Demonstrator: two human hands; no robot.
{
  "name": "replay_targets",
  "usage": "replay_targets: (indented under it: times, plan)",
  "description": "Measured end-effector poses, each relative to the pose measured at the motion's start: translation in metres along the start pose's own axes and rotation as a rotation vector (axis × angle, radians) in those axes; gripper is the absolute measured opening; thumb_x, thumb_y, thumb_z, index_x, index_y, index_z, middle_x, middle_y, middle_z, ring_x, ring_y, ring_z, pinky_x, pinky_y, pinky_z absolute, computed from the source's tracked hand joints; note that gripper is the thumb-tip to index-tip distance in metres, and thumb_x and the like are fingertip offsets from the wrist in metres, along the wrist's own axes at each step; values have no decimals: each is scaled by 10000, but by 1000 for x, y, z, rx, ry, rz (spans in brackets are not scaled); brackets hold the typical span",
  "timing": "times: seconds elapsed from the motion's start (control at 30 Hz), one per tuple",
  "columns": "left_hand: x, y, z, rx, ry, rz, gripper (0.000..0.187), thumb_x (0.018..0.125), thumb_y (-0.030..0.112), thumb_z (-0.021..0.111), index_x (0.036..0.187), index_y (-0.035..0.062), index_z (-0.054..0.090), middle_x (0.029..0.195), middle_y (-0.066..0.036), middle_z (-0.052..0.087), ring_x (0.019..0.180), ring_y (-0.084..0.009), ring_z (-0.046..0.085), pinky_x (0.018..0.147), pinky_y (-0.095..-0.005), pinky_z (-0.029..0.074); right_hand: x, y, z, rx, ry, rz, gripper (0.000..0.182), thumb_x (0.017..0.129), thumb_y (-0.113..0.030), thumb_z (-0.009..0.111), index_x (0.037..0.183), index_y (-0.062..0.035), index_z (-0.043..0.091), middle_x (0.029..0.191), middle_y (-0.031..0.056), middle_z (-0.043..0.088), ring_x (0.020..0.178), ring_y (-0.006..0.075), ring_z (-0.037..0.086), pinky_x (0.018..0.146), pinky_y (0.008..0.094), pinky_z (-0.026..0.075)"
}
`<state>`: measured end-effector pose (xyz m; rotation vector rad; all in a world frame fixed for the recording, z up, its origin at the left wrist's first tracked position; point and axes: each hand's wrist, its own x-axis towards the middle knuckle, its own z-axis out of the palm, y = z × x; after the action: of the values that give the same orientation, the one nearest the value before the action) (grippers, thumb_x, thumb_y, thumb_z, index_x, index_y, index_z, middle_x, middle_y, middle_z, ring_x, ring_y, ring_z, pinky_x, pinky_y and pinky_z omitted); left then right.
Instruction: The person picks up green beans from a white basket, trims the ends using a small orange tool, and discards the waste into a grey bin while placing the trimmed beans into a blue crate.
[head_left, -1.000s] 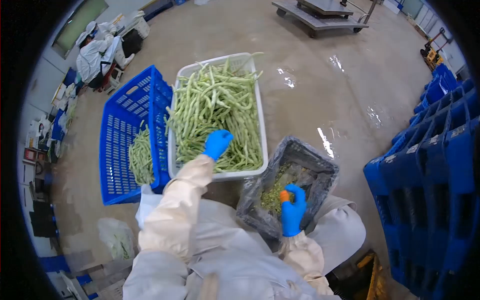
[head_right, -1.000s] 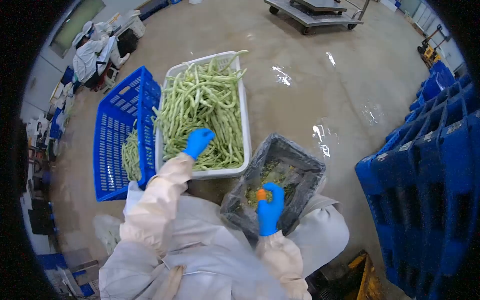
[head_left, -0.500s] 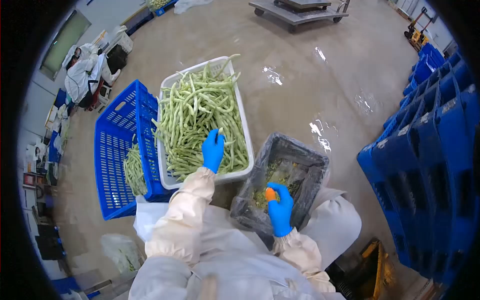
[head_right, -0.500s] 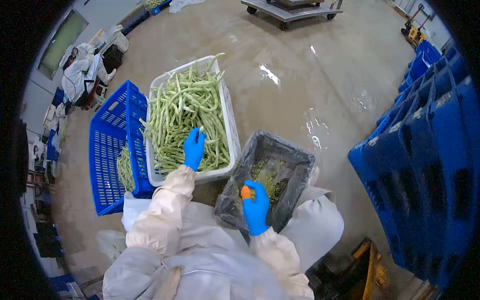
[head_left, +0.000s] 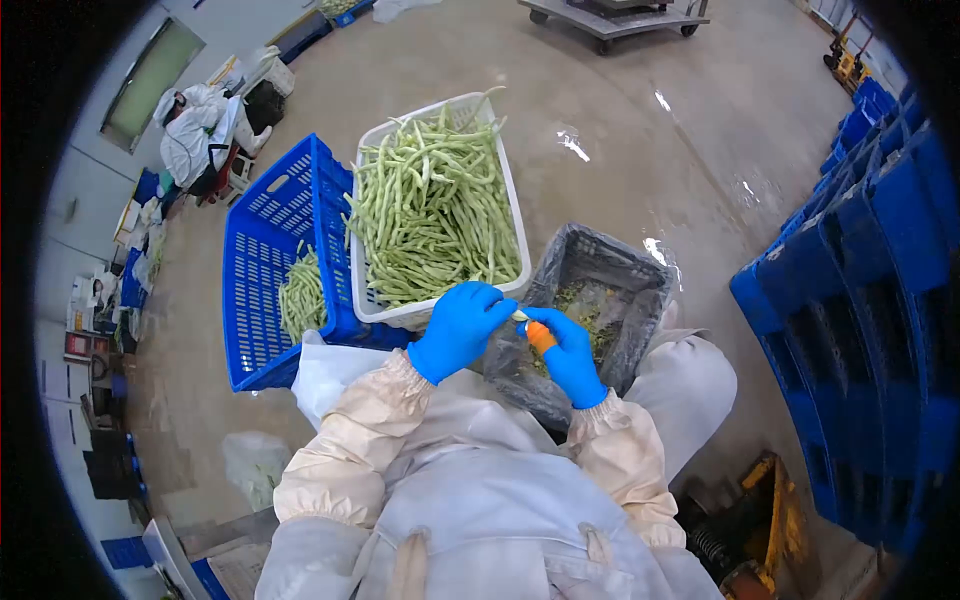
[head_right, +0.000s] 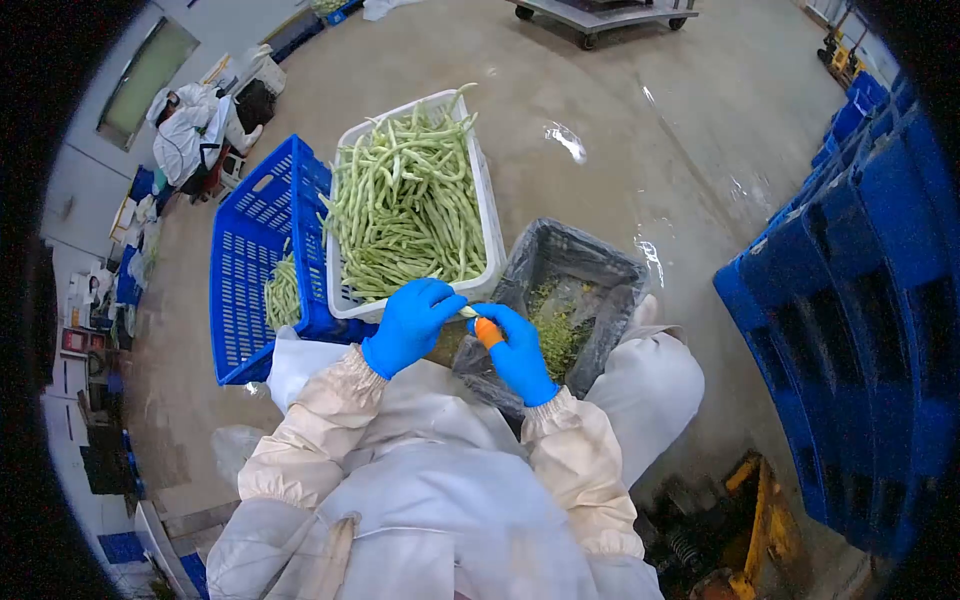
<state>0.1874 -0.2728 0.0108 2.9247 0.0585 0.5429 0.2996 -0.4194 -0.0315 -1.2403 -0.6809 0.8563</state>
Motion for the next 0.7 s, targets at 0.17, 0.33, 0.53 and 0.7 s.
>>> replay_targets:
  times: [0.17,0.33,0.53,0.7]
  plan:
    - [-5,7,-11,35,-76,17,328,650,14,584,972,79,575,886,-92,551,797,-293,547,662,-381,444,-4,8,-3,-24,-99,-25,145,857,-60,528,968,12,588,784,37,606,746,99,555,679,257,452]
    - [-16,23,3,-108,11,-119,260,725,3,570,975,73,578,879,-86,588,783,-277,582,701,-357,464,-8,5,0,117,-66,17,117,851,-70,534,915,6,597,748,31,587,691,96,531,640,247,437]
    - [-19,15,-6,-1208,309,-703,112,876,85,527,963,25,563,952,-87,619,869,-202,604,776,-329,484,-2,19,-19,344,231,48,128,838,-107,553,880,2,607,722,29,571,649,101,513,608,241,422]
    - [-42,-28,-53,-1293,738,-792,121,884,76,503,974,25,566,908,-106,612,874,-207,608,782,-336,508,5,33,-74,386,735,13,102,804,-114,576,818,-15,596,690,25,547,629,101,509,608,249,421]
